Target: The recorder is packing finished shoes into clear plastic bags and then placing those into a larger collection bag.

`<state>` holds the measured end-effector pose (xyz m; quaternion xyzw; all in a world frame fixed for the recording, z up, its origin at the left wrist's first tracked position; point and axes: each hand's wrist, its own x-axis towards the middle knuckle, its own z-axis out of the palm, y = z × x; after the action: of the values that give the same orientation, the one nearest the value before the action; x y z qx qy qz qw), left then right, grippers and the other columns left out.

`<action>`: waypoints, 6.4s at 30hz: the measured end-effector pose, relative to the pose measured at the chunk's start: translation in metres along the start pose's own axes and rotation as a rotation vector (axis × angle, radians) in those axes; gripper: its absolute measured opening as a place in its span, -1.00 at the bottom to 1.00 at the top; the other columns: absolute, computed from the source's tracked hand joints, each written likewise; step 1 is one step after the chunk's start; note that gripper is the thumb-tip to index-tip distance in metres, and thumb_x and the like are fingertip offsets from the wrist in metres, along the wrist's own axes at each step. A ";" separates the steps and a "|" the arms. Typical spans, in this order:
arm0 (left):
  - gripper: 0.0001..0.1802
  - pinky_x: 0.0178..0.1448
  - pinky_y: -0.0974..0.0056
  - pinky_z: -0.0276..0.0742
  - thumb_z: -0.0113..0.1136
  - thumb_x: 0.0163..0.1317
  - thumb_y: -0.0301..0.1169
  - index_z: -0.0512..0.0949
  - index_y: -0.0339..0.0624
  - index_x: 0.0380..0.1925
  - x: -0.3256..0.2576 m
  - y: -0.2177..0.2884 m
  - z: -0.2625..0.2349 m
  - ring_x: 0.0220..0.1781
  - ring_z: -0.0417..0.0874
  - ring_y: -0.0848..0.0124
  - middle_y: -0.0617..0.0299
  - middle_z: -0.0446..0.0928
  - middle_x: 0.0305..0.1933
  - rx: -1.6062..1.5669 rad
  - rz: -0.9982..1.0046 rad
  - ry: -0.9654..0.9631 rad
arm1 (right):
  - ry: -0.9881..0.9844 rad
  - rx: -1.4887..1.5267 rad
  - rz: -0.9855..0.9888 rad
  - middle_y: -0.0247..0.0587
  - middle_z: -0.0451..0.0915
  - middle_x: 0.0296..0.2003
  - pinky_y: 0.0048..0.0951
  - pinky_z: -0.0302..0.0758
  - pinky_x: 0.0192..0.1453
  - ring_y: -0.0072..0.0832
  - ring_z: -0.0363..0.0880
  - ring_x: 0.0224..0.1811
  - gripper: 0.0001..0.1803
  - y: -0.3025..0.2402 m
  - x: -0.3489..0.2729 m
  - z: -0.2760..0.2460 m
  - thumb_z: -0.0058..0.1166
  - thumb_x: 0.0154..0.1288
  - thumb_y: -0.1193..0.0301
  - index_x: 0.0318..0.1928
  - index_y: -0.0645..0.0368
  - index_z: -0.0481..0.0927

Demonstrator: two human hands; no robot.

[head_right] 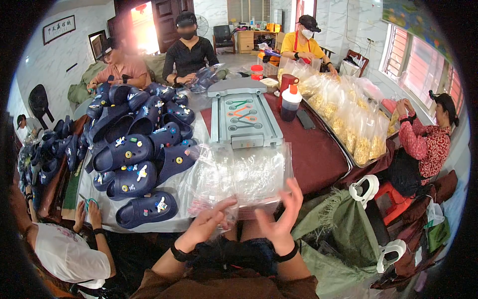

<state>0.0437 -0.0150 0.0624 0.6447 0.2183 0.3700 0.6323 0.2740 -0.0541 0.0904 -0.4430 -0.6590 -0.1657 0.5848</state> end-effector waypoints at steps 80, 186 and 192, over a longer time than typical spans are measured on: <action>-0.10 0.63 -0.30 -0.13 0.17 0.26 0.28 0.24 0.22 0.54 0.047 -0.123 -0.037 0.67 -0.03 -0.17 -0.05 0.01 0.66 1.388 0.165 0.105 | -0.916 0.245 -0.730 -0.08 0.47 0.02 -0.30 0.54 -0.32 -0.35 0.61 -0.43 -0.49 -0.185 -0.043 0.257 0.09 0.23 0.44 0.23 0.18 0.51; -0.56 0.67 -0.14 -0.19 -0.05 0.54 -0.35 0.48 -0.06 0.36 0.052 0.016 0.002 0.67 0.01 -0.05 0.11 0.24 0.59 0.869 0.289 0.264 | -0.175 -0.003 0.448 0.14 0.55 -0.03 -0.20 0.50 0.19 0.03 0.59 0.01 -0.50 -0.010 -0.053 -0.025 -0.07 0.17 0.66 0.18 0.35 0.50; -0.55 0.62 -0.10 0.05 -0.02 0.52 -0.40 0.44 -0.21 0.36 0.050 0.021 0.031 0.63 0.06 -0.18 -0.01 0.19 0.60 0.774 0.368 0.255 | -0.083 0.040 0.598 0.14 0.55 0.04 -0.21 0.44 0.30 -0.05 0.58 0.09 -0.58 -0.006 -0.073 -0.003 -0.12 0.38 0.59 0.24 0.38 0.41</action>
<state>0.0947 -0.0006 0.0956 0.8112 0.2985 0.4439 0.2363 0.2654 -0.0883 0.0264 -0.6120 -0.5261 0.0451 0.5888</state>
